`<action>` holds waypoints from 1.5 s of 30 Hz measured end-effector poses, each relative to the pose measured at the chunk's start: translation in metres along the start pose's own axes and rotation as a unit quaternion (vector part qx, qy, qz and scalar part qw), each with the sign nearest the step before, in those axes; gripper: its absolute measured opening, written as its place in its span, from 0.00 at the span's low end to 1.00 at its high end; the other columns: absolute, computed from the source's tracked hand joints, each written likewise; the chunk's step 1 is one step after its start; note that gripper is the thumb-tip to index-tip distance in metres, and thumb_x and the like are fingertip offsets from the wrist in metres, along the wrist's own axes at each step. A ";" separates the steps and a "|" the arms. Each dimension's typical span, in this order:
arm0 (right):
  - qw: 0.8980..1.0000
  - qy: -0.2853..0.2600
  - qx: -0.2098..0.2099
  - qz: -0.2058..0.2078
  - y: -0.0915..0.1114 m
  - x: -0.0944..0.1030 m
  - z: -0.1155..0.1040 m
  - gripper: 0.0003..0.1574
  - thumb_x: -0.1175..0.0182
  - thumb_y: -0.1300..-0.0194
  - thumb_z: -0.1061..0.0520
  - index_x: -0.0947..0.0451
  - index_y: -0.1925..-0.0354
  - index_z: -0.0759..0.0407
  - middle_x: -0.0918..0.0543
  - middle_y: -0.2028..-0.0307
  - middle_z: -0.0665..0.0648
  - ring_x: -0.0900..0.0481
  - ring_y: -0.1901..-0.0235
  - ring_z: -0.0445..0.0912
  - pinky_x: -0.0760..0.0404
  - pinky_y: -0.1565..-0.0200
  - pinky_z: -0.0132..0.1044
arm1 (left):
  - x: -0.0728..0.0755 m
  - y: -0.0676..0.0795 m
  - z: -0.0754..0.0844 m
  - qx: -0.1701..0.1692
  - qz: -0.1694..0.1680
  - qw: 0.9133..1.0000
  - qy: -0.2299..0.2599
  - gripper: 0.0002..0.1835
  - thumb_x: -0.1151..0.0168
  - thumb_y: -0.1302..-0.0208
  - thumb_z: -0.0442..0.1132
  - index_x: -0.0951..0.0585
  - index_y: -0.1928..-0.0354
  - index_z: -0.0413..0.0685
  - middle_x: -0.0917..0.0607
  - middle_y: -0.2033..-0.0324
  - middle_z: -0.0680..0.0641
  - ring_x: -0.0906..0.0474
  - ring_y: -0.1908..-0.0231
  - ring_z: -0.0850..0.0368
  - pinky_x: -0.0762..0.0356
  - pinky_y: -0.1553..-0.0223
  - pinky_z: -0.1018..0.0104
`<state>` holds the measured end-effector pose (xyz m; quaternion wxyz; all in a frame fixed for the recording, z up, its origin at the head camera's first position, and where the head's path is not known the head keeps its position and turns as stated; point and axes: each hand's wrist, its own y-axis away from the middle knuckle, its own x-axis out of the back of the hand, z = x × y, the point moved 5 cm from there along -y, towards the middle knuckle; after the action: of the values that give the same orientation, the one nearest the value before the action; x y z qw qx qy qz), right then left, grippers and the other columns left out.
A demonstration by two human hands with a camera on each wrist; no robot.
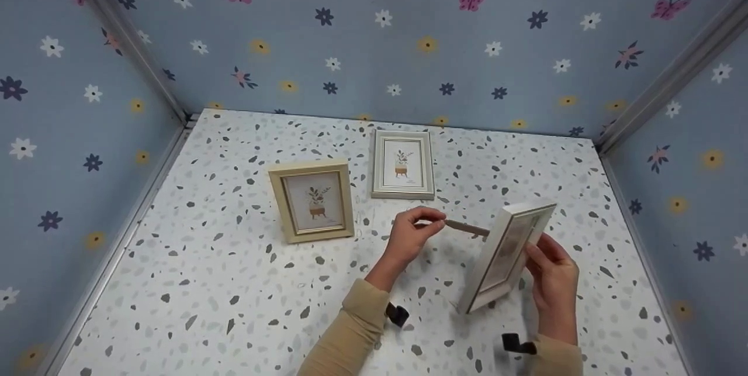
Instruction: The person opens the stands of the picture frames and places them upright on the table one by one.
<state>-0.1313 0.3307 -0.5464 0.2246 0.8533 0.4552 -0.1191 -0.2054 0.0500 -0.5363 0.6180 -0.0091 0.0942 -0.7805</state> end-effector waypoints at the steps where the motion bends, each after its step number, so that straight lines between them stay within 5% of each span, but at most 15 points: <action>1: 1.000 0.003 0.003 0.001 0.000 0.000 0.000 0.17 0.32 0.43 0.74 0.12 0.57 0.58 0.14 0.60 0.55 0.15 0.64 0.45 0.16 0.62 0.35 | 0.000 0.000 0.000 0.000 -0.001 1.000 0.001 0.08 0.34 0.35 0.31 0.14 0.55 0.38 0.14 0.59 0.45 0.19 0.56 0.57 0.19 0.53 0.62; 9: 0.997 0.053 0.038 0.034 0.002 0.002 -0.005 0.22 0.26 0.47 0.69 0.14 0.51 0.61 0.14 0.56 0.53 0.16 0.61 0.44 0.17 0.62 0.32 | -0.003 0.001 0.000 0.000 -0.006 1.000 -0.003 0.07 0.33 0.35 0.34 0.14 0.56 0.42 0.14 0.59 0.49 0.19 0.55 0.56 0.20 0.53 0.61; 23: 0.991 0.040 0.094 0.081 0.007 0.001 -0.013 0.20 0.27 0.47 0.72 0.14 0.54 0.66 0.16 0.59 0.57 0.14 0.62 0.44 0.16 0.62 0.33 | -0.023 0.003 -0.004 0.004 -0.034 0.999 0.010 0.10 0.33 0.37 0.29 0.15 0.54 0.38 0.14 0.56 0.42 0.20 0.55 0.52 0.21 0.55 0.62; 34: 0.986 0.048 0.119 0.106 0.009 0.002 -0.014 0.20 0.27 0.47 0.72 0.14 0.54 0.67 0.14 0.61 0.55 0.14 0.61 0.44 0.16 0.62 0.31 | -0.038 0.008 -0.011 0.019 -0.054 0.998 0.022 0.16 0.31 0.37 0.31 0.17 0.48 0.42 0.16 0.53 0.50 0.20 0.54 0.54 0.20 0.55 0.63; 45: 0.981 0.034 0.139 0.134 0.009 0.007 -0.017 0.21 0.27 0.47 0.71 0.14 0.53 0.67 0.13 0.62 0.55 0.16 0.56 0.46 0.16 0.62 0.31 | -0.053 0.006 -0.009 0.003 -0.081 0.997 -0.016 0.25 0.31 0.38 0.31 0.21 0.38 0.46 0.22 0.46 0.50 0.23 0.48 0.56 0.20 0.52 0.64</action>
<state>-0.1199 0.3399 -0.5324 0.1025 0.9330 0.3229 -0.1212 -0.1879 0.1009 -0.5406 0.5545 -0.0273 0.0805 -0.8278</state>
